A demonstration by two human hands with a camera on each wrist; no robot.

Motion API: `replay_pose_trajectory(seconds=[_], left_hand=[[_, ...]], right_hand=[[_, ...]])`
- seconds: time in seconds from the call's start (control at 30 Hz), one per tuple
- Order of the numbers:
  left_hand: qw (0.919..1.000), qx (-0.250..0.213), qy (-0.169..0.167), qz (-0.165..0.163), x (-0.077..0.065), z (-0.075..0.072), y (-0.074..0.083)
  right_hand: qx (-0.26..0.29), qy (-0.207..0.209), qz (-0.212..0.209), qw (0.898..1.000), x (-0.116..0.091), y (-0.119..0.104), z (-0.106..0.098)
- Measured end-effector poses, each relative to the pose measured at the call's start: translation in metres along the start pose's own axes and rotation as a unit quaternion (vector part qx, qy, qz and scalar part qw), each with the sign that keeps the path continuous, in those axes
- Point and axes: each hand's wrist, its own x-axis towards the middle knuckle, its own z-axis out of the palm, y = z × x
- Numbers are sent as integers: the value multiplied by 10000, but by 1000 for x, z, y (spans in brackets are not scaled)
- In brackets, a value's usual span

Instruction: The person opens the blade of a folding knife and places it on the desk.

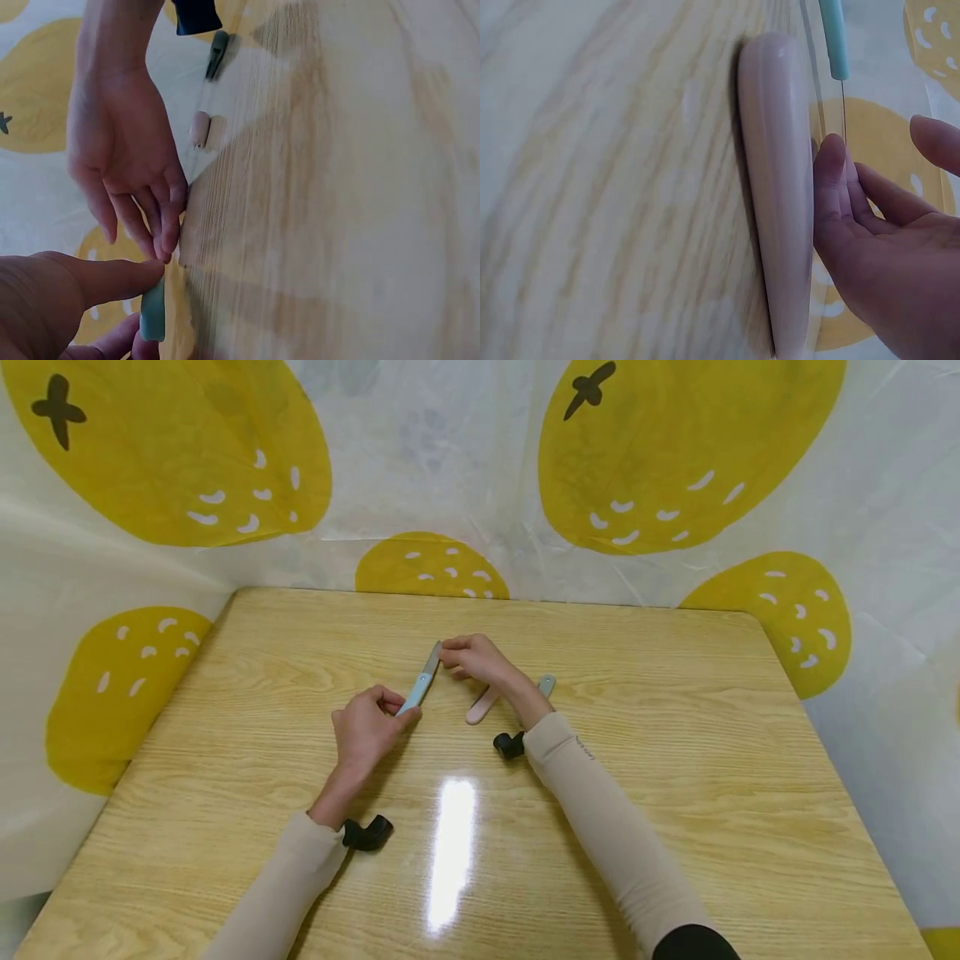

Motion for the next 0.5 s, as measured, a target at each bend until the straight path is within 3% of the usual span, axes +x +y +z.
replay_pose_trajectory(seconds=[0.5], left_hand=[[9991,340,-198,-174,0,0,-1]], right_hand=[[193,-61,50,9998,-1,3,-5]])
